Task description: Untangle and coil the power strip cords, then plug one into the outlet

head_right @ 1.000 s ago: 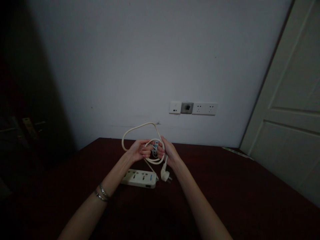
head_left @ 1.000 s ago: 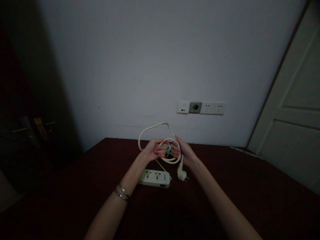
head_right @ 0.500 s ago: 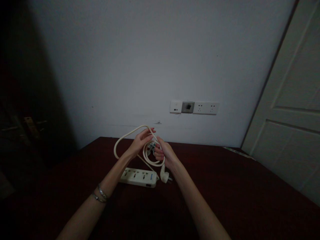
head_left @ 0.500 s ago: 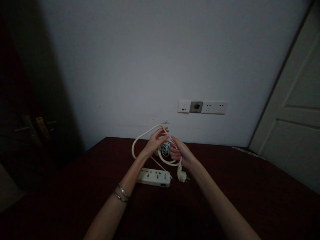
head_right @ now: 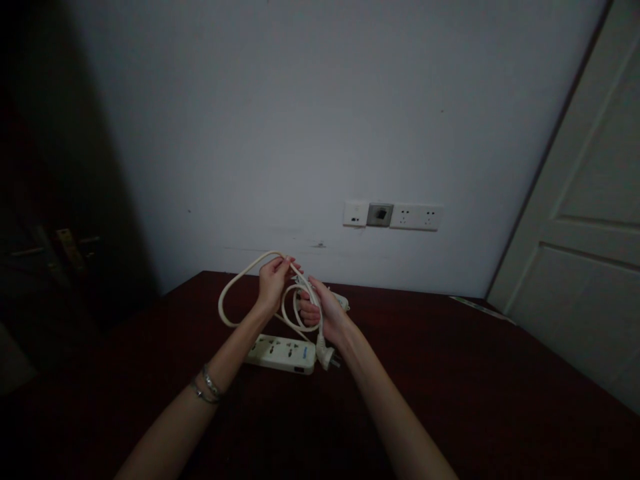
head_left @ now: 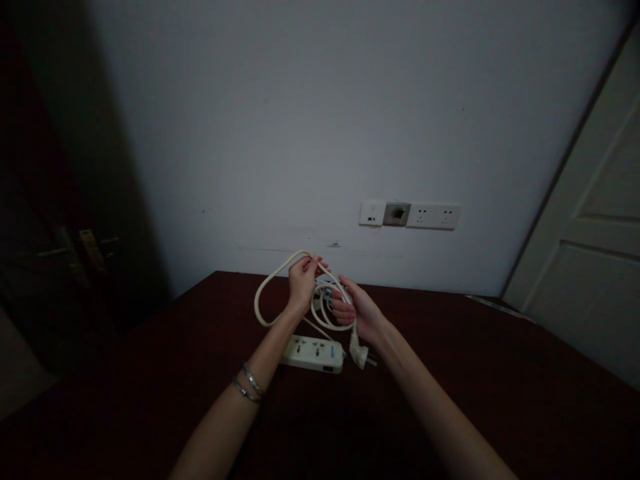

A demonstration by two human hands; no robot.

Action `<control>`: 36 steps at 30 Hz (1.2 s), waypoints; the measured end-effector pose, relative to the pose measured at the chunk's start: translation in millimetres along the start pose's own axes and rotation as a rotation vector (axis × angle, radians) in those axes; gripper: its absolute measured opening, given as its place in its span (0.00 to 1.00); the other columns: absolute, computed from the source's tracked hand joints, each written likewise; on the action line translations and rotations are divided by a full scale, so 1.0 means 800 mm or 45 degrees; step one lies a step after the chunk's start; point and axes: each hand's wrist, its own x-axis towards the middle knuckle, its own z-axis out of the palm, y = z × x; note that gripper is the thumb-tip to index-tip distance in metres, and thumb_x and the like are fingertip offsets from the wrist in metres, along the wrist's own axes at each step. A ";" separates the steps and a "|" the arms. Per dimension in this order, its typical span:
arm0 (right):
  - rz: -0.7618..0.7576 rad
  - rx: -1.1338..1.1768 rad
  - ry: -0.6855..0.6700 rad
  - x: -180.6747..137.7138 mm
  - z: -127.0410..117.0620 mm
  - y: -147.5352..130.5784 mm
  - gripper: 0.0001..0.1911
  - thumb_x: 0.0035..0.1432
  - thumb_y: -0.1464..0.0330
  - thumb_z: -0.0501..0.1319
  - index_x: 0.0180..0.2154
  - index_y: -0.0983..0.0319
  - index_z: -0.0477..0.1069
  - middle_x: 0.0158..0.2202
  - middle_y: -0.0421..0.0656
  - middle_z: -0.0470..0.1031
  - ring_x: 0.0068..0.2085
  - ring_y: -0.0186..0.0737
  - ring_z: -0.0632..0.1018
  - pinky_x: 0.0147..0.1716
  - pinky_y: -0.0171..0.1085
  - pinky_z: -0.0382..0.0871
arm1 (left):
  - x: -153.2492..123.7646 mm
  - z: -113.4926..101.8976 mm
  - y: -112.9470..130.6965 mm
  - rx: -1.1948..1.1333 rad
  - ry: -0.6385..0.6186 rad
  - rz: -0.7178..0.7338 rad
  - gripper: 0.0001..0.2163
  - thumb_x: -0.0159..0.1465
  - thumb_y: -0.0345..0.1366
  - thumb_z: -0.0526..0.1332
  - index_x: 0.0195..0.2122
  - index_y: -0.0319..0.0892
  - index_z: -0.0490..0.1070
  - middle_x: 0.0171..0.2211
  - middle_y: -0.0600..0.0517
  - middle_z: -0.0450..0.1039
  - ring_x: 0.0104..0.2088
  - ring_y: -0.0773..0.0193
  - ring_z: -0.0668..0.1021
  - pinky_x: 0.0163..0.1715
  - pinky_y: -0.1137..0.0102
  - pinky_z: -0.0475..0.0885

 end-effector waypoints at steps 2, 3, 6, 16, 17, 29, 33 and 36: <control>0.007 -0.007 0.000 -0.002 0.002 -0.001 0.22 0.60 0.55 0.47 0.21 0.63 0.58 0.09 0.31 0.50 0.11 0.23 0.48 0.09 0.23 0.42 | 0.002 -0.002 0.001 -0.006 0.038 -0.011 0.08 0.54 0.36 0.62 0.26 0.37 0.68 0.22 0.51 0.72 0.24 0.67 0.75 0.28 0.73 0.69; 0.009 -0.008 0.003 -0.003 0.003 -0.002 0.22 0.60 0.55 0.47 0.21 0.63 0.58 0.09 0.31 0.50 0.11 0.23 0.48 0.09 0.23 0.42 | 0.002 -0.002 0.001 -0.012 0.054 -0.020 0.08 0.54 0.36 0.62 0.25 0.36 0.68 0.22 0.51 0.71 0.25 0.67 0.75 0.29 0.73 0.69; 0.011 -0.001 0.014 -0.005 0.005 -0.004 0.20 0.60 0.56 0.48 0.22 0.63 0.57 0.09 0.30 0.50 0.11 0.23 0.48 0.09 0.23 0.42 | 0.004 -0.005 0.000 -0.034 0.093 -0.048 0.08 0.53 0.36 0.63 0.24 0.36 0.68 0.22 0.51 0.71 0.24 0.68 0.74 0.28 0.74 0.69; -0.040 0.213 -0.011 -0.019 -0.006 -0.027 0.19 0.63 0.65 0.46 0.20 0.63 0.55 0.10 0.29 0.44 0.11 0.22 0.45 0.08 0.21 0.40 | 0.002 -0.010 -0.020 -0.075 -0.252 -0.437 0.16 0.55 0.48 0.60 0.31 0.37 0.69 0.25 0.48 0.73 0.25 0.65 0.76 0.26 0.72 0.70; -0.089 0.235 -0.009 -0.023 -0.008 -0.032 0.19 0.63 0.65 0.46 0.20 0.63 0.56 0.10 0.29 0.44 0.11 0.22 0.45 0.08 0.21 0.41 | -0.001 -0.009 -0.019 -0.082 -0.384 -0.579 0.18 0.56 0.50 0.59 0.32 0.36 0.69 0.24 0.47 0.73 0.24 0.64 0.76 0.26 0.71 0.70; -0.379 0.087 0.445 -0.021 -0.002 -0.038 0.20 0.64 0.65 0.45 0.21 0.64 0.60 0.08 0.30 0.48 0.10 0.23 0.48 0.07 0.22 0.42 | -0.031 0.017 -0.005 -0.868 -0.512 -0.997 0.15 0.66 0.35 0.49 0.25 0.34 0.66 0.10 0.61 0.51 0.10 0.78 0.58 0.14 0.81 0.58; -0.470 -0.105 0.660 -0.011 -0.004 -0.025 0.19 0.60 0.62 0.51 0.20 0.64 0.58 0.09 0.30 0.49 0.10 0.21 0.49 0.07 0.22 0.42 | -0.031 0.017 -0.010 -0.785 -0.490 -1.059 0.20 0.65 0.45 0.48 0.20 0.37 0.61 0.08 0.63 0.43 0.08 0.79 0.50 0.09 0.81 0.47; -0.503 -0.212 0.669 -0.009 -0.007 -0.021 0.20 0.58 0.59 0.53 0.19 0.63 0.57 0.10 0.30 0.49 0.10 0.20 0.49 0.07 0.22 0.41 | -0.032 0.017 -0.014 -0.701 -0.540 -1.065 0.21 0.66 0.44 0.46 0.19 0.38 0.59 0.08 0.62 0.44 0.08 0.78 0.49 0.09 0.81 0.47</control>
